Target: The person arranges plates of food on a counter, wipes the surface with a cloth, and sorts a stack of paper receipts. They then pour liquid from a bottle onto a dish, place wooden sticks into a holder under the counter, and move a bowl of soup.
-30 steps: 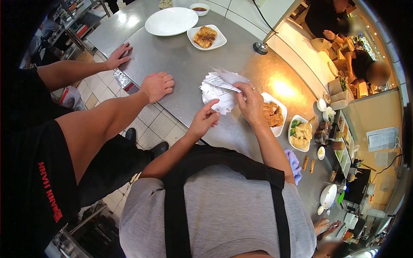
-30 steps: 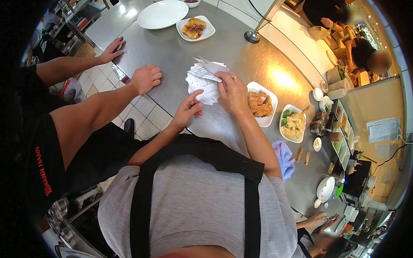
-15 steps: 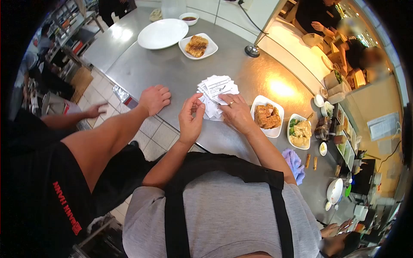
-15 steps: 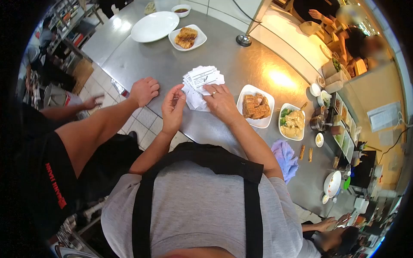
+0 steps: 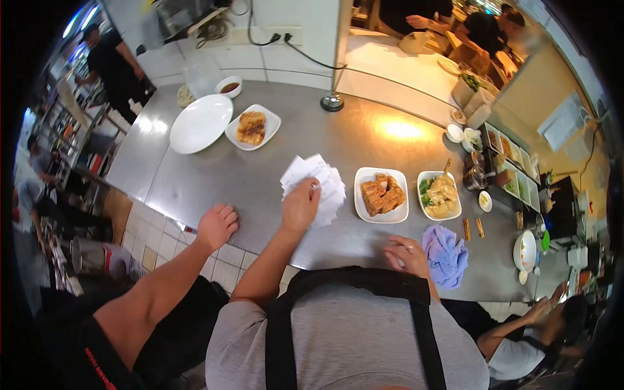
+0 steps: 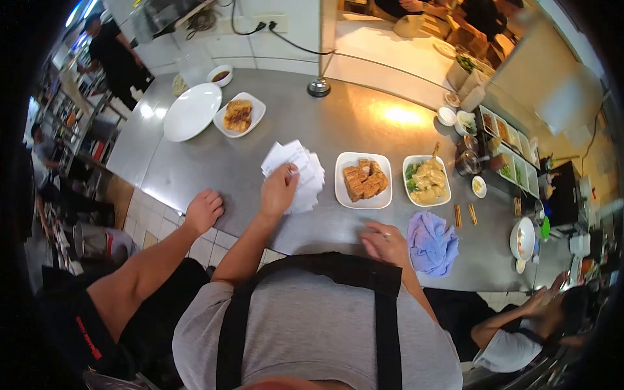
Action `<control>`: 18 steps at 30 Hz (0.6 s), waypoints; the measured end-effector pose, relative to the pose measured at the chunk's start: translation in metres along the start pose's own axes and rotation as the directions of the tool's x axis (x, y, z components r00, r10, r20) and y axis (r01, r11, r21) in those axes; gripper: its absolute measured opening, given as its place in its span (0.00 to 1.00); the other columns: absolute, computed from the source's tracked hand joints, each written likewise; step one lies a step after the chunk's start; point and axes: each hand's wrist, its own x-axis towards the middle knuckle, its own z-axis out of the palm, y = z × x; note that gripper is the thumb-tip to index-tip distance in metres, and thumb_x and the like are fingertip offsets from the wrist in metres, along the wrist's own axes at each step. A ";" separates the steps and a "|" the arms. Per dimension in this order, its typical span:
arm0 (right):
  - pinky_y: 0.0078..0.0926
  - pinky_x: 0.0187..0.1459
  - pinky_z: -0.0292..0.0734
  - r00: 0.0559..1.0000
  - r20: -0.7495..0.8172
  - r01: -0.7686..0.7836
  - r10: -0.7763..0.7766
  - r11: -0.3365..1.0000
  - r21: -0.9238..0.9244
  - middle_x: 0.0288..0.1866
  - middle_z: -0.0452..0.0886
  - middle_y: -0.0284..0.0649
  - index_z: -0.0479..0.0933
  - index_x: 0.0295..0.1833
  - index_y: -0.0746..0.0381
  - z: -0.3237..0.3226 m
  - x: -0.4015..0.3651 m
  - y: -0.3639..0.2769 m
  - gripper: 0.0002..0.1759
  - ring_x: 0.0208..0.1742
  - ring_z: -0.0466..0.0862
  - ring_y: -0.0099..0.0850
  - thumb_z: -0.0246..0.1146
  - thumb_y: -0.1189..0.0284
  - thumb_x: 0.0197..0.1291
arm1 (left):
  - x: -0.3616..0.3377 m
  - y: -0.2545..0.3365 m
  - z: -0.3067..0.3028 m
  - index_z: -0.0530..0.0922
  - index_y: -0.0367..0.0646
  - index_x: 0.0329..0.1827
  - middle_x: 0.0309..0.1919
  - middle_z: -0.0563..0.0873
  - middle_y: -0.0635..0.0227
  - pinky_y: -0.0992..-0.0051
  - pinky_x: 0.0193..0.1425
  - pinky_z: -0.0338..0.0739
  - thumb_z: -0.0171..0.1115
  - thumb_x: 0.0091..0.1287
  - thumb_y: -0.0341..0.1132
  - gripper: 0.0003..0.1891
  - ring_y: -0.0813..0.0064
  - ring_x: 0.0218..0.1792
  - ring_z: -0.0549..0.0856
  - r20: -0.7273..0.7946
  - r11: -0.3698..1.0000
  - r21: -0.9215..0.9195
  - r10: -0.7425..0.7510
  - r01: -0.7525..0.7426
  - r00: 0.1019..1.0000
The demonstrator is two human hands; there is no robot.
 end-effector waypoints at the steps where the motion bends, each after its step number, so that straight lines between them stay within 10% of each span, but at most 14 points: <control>1: 0.31 0.44 0.78 0.994 -0.042 -0.098 0.098 0.995 0.000 0.47 0.82 0.40 0.82 0.38 0.60 -0.008 -0.013 0.005 0.08 0.42 0.83 0.37 0.67 0.79 0.50 | 0.020 -0.009 0.010 0.78 0.44 0.44 0.24 0.81 0.61 0.62 0.34 0.76 0.61 0.64 0.37 0.10 0.58 0.27 0.82 -0.057 0.999 0.022 0.025 -0.024 0.998; 10: 0.34 0.46 0.78 0.864 -0.346 -0.439 0.365 0.883 -0.165 0.47 0.82 0.43 0.82 0.39 0.61 -0.057 -0.043 0.006 0.07 0.45 0.83 0.42 0.65 0.78 0.52 | 0.161 -0.049 0.048 0.69 0.38 0.63 0.62 0.72 0.53 0.58 0.60 0.71 0.59 0.61 0.33 0.25 0.52 0.61 0.73 -0.204 0.910 0.350 -0.156 0.221 0.966; 18: 0.41 0.57 0.70 0.749 -0.432 -0.646 0.502 0.699 -0.308 0.57 0.77 0.46 0.81 0.49 0.59 -0.069 -0.080 0.074 0.14 0.57 0.77 0.44 0.64 0.69 0.57 | 0.027 -0.054 0.062 0.73 0.40 0.62 0.62 0.71 0.54 0.55 0.69 0.60 0.58 0.65 0.39 0.23 0.55 0.65 0.69 0.161 0.862 0.409 0.256 -0.301 0.953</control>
